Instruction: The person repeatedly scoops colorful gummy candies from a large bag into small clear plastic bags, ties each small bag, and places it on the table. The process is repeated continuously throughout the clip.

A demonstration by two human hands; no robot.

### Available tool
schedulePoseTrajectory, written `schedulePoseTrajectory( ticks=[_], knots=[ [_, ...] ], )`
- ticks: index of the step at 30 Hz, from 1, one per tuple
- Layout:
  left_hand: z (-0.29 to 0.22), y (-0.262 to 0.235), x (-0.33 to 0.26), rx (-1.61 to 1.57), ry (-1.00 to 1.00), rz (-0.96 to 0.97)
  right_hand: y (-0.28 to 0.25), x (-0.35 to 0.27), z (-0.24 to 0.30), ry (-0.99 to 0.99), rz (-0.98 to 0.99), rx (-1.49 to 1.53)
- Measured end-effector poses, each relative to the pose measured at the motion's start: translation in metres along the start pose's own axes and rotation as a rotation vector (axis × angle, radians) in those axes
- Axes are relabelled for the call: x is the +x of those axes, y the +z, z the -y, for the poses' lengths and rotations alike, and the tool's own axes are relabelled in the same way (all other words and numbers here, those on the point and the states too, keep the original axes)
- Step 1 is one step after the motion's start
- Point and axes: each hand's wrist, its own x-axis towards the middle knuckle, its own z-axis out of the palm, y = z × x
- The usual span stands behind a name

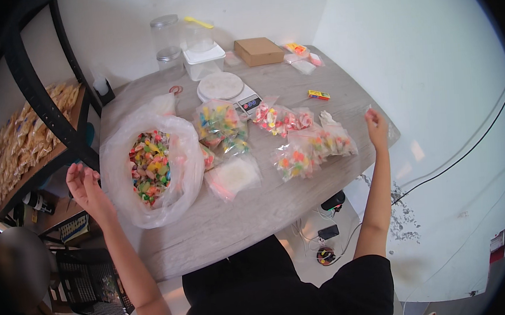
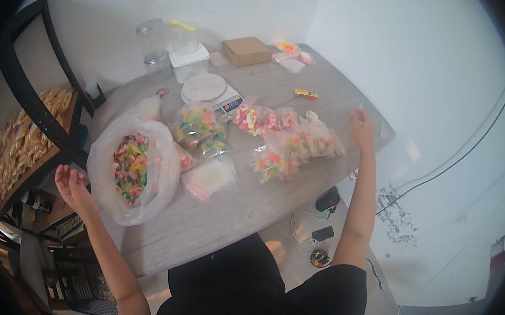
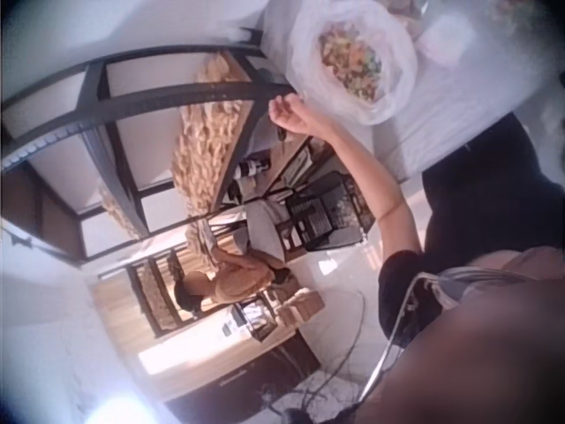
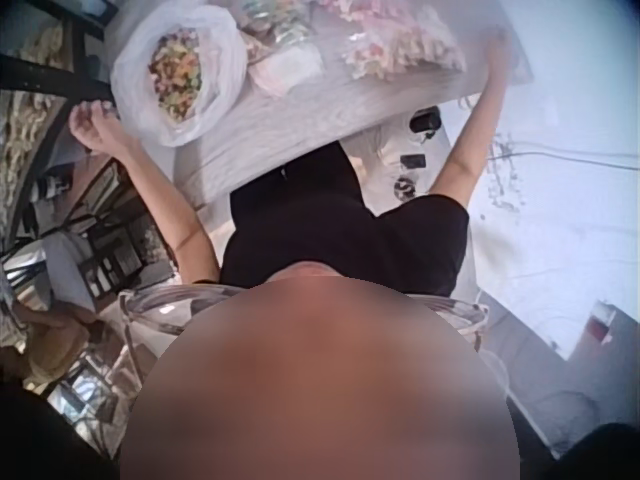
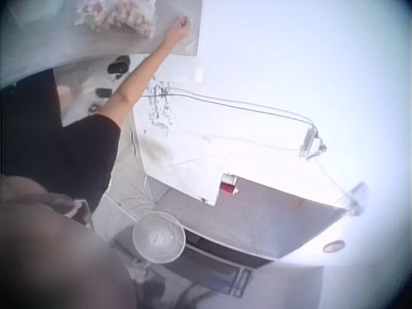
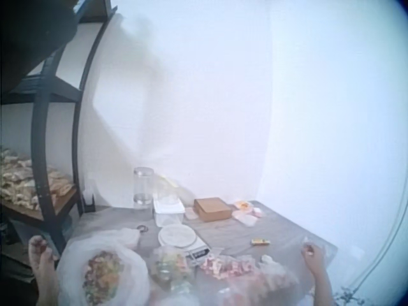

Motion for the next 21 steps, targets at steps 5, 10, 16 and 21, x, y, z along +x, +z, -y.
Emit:
schedulePoseTrajectory(
  ticks=[5,10,16,21],
  knots=[
    [-0.010,0.012,-0.006,0.036,0.106,0.037,-0.026,0.012,0.145,-0.103,-0.161,0.450],
    [-0.009,0.020,-0.015,0.106,0.123,0.131,0.021,-0.013,0.262,-0.437,-0.004,0.542],
    [-0.017,0.032,-0.026,0.119,0.091,0.209,0.081,-0.111,0.312,-0.495,0.855,0.401],
    [-0.037,0.071,-0.078,0.328,0.208,0.770,0.081,-0.166,0.303,-0.475,0.891,0.237]
  ],
)
